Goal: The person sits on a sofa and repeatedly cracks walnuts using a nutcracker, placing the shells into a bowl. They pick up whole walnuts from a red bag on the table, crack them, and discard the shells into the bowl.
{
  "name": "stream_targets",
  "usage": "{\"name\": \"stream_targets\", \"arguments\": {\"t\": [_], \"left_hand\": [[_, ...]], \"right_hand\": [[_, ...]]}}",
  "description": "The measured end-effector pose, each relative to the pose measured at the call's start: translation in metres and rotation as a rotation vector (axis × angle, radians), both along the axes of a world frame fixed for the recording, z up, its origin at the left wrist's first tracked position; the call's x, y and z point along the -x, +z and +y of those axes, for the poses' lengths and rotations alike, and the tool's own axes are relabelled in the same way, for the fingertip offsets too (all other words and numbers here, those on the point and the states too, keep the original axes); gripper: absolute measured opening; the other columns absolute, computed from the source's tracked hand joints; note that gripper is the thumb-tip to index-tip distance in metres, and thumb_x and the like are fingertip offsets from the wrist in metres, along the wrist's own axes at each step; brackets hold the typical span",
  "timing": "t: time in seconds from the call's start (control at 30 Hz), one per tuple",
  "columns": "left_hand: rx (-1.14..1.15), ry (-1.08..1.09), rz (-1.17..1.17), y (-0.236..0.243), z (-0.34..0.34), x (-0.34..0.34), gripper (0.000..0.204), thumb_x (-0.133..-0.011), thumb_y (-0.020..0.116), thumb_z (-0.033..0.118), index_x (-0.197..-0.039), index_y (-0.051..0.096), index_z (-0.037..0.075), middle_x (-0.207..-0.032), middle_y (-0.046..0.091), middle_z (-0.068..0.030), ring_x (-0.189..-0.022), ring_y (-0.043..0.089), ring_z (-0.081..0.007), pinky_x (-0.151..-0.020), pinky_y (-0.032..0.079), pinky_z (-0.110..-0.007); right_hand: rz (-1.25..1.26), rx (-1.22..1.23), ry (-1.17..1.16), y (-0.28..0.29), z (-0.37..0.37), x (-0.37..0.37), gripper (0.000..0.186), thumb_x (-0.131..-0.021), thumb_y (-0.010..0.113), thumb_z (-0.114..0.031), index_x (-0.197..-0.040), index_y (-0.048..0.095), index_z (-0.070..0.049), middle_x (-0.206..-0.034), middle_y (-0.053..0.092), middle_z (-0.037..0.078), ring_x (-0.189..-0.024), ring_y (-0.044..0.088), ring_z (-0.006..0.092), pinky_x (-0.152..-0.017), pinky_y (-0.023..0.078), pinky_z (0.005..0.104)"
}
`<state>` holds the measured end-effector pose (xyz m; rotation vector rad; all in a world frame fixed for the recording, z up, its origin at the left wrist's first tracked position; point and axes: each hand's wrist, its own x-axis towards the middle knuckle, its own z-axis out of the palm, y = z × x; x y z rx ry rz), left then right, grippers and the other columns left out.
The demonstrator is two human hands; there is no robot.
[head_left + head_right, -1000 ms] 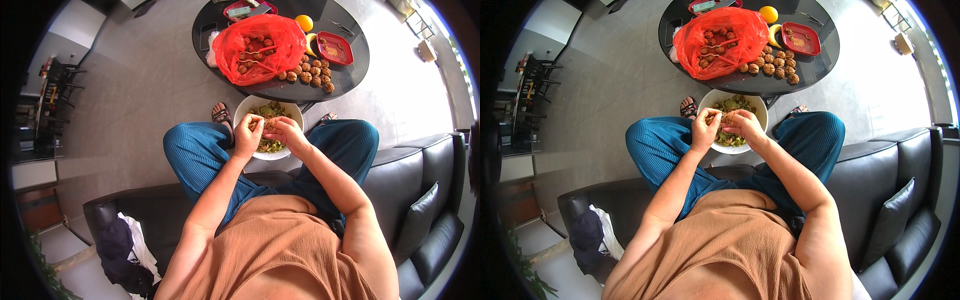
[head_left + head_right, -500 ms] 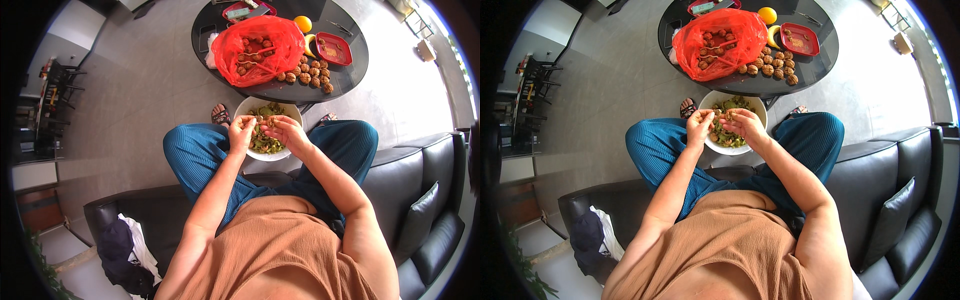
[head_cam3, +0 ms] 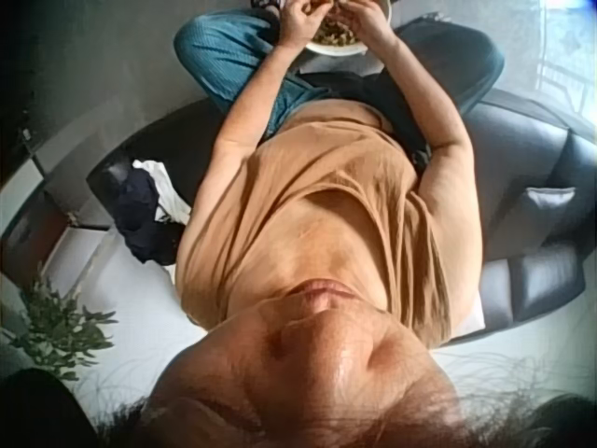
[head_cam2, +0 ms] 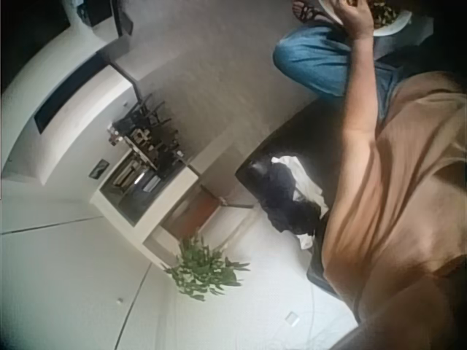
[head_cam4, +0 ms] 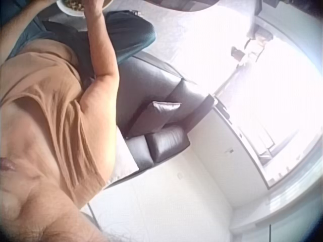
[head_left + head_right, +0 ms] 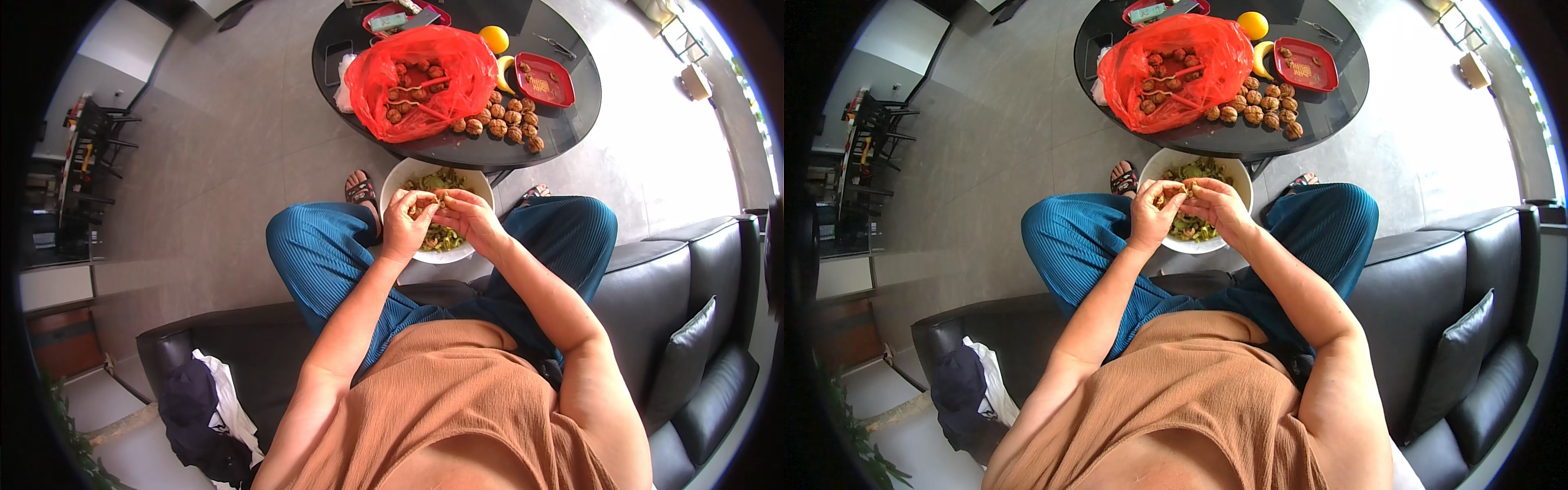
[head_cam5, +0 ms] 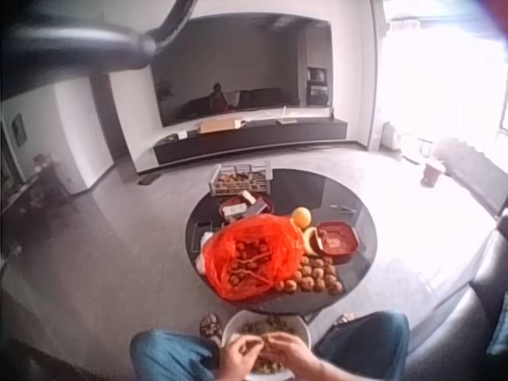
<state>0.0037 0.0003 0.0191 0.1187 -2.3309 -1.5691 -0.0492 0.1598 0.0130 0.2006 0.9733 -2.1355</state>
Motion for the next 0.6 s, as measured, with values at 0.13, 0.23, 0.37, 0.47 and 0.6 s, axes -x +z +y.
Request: {"name": "stream_targets", "arguments": {"t": [0.13,0.23,0.37,0.47,0.6], "left_hand": [[-0.138,-0.005,-0.008,-0.007,-0.001,0.002,0.01,-0.082,0.072,0.004,-0.09,0.066,0.004,-0.081,0.059,-0.0018,-0.071,0.059,-0.012,-0.067,0.05,-0.025],[-0.524,0.004,-0.129,-0.015,-0.004,0.003,0.008,-0.086,0.068,0.006,-0.09,0.062,0.005,-0.08,0.059,-0.0012,-0.067,0.056,-0.0077,-0.059,0.046,-0.022],[-0.937,0.033,-0.413,-0.014,-0.019,0.002,0.003,-0.092,0.057,0.01,-0.093,0.056,0.007,-0.084,0.065,-0.0062,-0.067,0.061,-0.0106,-0.053,0.043,-0.02],[-1.039,-0.078,-0.566,-0.011,-0.017,0.0,0.009,-0.095,0.052,0.015,-0.096,0.058,0.008,-0.089,0.067,-0.0067,-0.077,0.067,-0.016,-0.059,0.049,-0.024],[-1.224,-0.141,-0.609,-0.009,-0.01,0.0,0.013,-0.095,0.05,0.017,-0.099,0.056,0.007,-0.095,0.066,-0.0081,-0.081,0.069,-0.0204,-0.065,0.054,-0.029]], "right_hand": [[-0.026,0.026,0.003,0.005,0.0,0.0,0.021,-0.098,0.049,-0.006,-0.115,0.056,0.003,-0.111,0.065,0.016,-0.097,0.068,0.0239,-0.091,0.056,0.0346],[-0.033,0.042,0.002,0.011,0.0,0.0,0.019,-0.097,0.049,-0.006,-0.113,0.056,0.003,-0.11,0.065,0.016,-0.097,0.068,0.024,-0.09,0.056,0.0342],[0.014,0.006,-0.04,0.016,-0.001,0.0,0.019,-0.096,0.052,-0.007,-0.112,0.055,0.002,-0.107,0.066,0.016,-0.095,0.068,0.0232,-0.088,0.057,0.0325],[0.204,-0.095,-0.057,0.016,-0.003,-0.001,0.017,-0.094,0.056,-0.006,-0.11,0.057,0.0,-0.107,0.066,0.013,-0.095,0.066,0.0195,-0.087,0.055,0.0303],[0.617,-0.269,-0.027,0.004,-0.011,-0.004,0.019,-0.09,0.064,-0.003,-0.108,0.059,-0.002,-0.104,0.067,0.008,-0.091,0.064,0.0133,-0.086,0.053,0.0281]]}}
